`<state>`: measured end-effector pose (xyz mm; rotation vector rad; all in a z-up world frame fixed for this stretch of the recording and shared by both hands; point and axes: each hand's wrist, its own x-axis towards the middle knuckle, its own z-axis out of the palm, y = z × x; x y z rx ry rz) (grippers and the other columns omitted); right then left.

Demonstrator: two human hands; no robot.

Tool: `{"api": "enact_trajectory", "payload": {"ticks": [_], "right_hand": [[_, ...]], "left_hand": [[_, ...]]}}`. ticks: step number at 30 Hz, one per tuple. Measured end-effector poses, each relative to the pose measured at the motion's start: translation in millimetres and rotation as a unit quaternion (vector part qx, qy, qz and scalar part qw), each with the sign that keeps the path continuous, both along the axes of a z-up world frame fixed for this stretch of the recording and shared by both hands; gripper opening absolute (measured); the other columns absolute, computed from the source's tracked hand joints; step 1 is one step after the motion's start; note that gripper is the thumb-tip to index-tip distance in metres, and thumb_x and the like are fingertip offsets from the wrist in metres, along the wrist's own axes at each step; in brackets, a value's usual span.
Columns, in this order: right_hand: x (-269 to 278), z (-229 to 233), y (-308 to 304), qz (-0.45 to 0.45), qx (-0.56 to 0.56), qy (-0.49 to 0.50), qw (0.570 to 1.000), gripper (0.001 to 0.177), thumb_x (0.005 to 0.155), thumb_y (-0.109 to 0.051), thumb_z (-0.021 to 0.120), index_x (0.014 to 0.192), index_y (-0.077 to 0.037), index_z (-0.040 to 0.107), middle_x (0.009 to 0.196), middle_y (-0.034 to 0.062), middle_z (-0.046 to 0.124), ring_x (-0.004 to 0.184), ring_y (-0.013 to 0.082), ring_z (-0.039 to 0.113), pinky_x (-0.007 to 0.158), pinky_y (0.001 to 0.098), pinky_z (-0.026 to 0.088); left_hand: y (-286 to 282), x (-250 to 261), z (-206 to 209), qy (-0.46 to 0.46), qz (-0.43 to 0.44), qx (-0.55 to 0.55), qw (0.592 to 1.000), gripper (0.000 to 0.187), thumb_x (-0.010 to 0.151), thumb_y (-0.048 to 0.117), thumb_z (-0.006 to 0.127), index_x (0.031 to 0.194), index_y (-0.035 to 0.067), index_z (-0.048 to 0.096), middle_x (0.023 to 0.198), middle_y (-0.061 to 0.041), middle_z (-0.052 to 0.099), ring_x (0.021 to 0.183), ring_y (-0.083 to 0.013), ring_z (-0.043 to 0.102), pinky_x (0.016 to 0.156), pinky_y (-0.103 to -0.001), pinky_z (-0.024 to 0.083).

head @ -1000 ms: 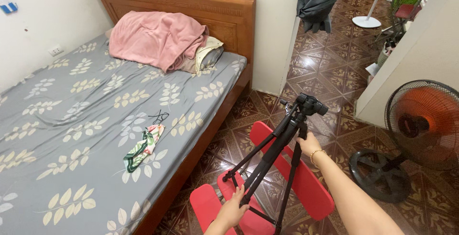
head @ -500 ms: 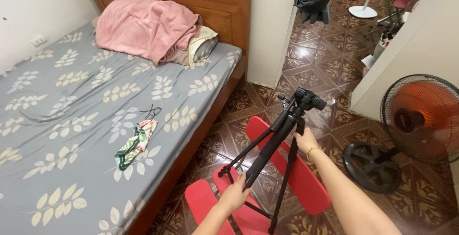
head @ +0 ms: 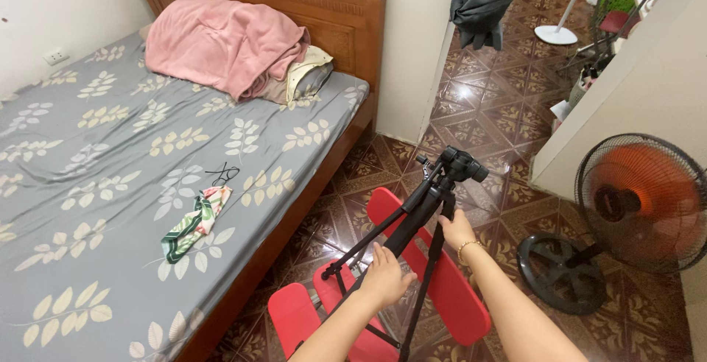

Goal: The person assembles a black tripod by unfolding its legs and attaching the head unit. They tighten the leg locks and secure the head, then lift and reposition the tripod onto a red plastic step stool.

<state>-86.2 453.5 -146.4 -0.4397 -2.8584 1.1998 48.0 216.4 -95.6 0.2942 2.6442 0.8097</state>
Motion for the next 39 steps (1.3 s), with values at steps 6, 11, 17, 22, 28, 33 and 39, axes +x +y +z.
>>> {"api": "enact_trajectory", "payload": {"ticks": [6,11,17,22,28,33,39], "right_hand": [[-7,-5,3,-0.004,-0.009,0.000,1.000,0.044,0.093,-0.031,0.069,0.114,0.005,0.056,0.109,0.0299,0.070,0.106,0.0427,0.069,0.094,0.0470,0.051],[10,2,-3,-0.078,0.014,0.011,0.997,0.039,0.092,-0.024,0.070,0.118,0.003,0.058,0.109,0.0270,0.070,0.104,0.0413,0.068,0.091,0.0469,0.052],[41,30,-22,-0.151,-0.014,-0.070,0.986,0.035,0.096,-0.021,0.067,0.120,0.004,0.060,0.101,0.0236,0.073,0.083,0.0369,0.072,0.076,0.0475,0.055],[64,31,-30,-0.175,-0.046,-0.032,0.983,0.034,0.095,-0.018,0.065,0.124,0.000,0.062,0.106,0.0246,0.073,0.091,0.0404,0.069,0.081,0.0496,0.052],[84,40,-46,-0.131,0.031,-0.006,0.991,0.036,0.093,-0.022,0.070,0.121,0.001,0.064,0.114,0.0225,0.071,0.108,0.0371,0.067,0.094,0.0440,0.050],[95,50,-72,-0.156,0.013,0.002,0.988,0.038,0.095,-0.022,0.065,0.126,-0.001,0.059,0.109,0.0217,0.073,0.101,0.0352,0.071,0.091,0.0425,0.052],[106,57,-79,-0.149,0.000,0.023,0.989,0.037,0.097,-0.021,0.063,0.127,-0.001,0.057,0.107,0.0198,0.073,0.099,0.0332,0.071,0.090,0.0417,0.052]], "left_hand": [[3,-8,4,0.032,0.025,-0.014,0.999,0.093,0.099,0.048,0.062,0.144,-0.022,0.020,0.155,-0.047,0.013,0.145,-0.0523,0.029,0.114,-0.050,0.036],[-19,-31,6,0.022,0.044,0.030,0.998,0.066,0.094,0.042,0.067,0.132,-0.008,0.045,0.131,-0.030,0.061,0.119,-0.0438,0.062,0.099,-0.051,0.051],[-56,-54,-1,0.047,-0.081,0.091,0.991,0.072,0.081,0.023,0.081,0.137,0.001,0.040,0.113,-0.028,0.066,0.107,-0.0427,0.065,0.089,-0.051,0.051],[-63,-59,-5,0.034,-0.173,0.095,0.980,0.056,0.084,0.023,0.077,0.130,0.008,0.049,0.103,-0.022,0.072,0.101,-0.0417,0.068,0.084,-0.054,0.052],[-78,-56,-10,0.001,-0.201,0.093,0.975,0.059,0.083,0.021,0.076,0.129,0.004,0.044,0.099,-0.024,0.071,0.096,-0.0424,0.069,0.082,-0.052,0.054],[-91,-52,-26,-0.023,-0.217,0.113,0.969,0.061,0.087,0.023,0.071,0.134,0.003,0.039,0.099,-0.026,0.071,0.095,-0.0428,0.068,0.080,-0.051,0.053],[-94,-38,-19,-0.146,-0.183,0.173,0.957,0.035,0.095,0.024,0.060,0.118,0.003,0.043,0.075,-0.011,0.075,0.068,-0.0276,0.076,0.070,-0.043,0.058]]}}
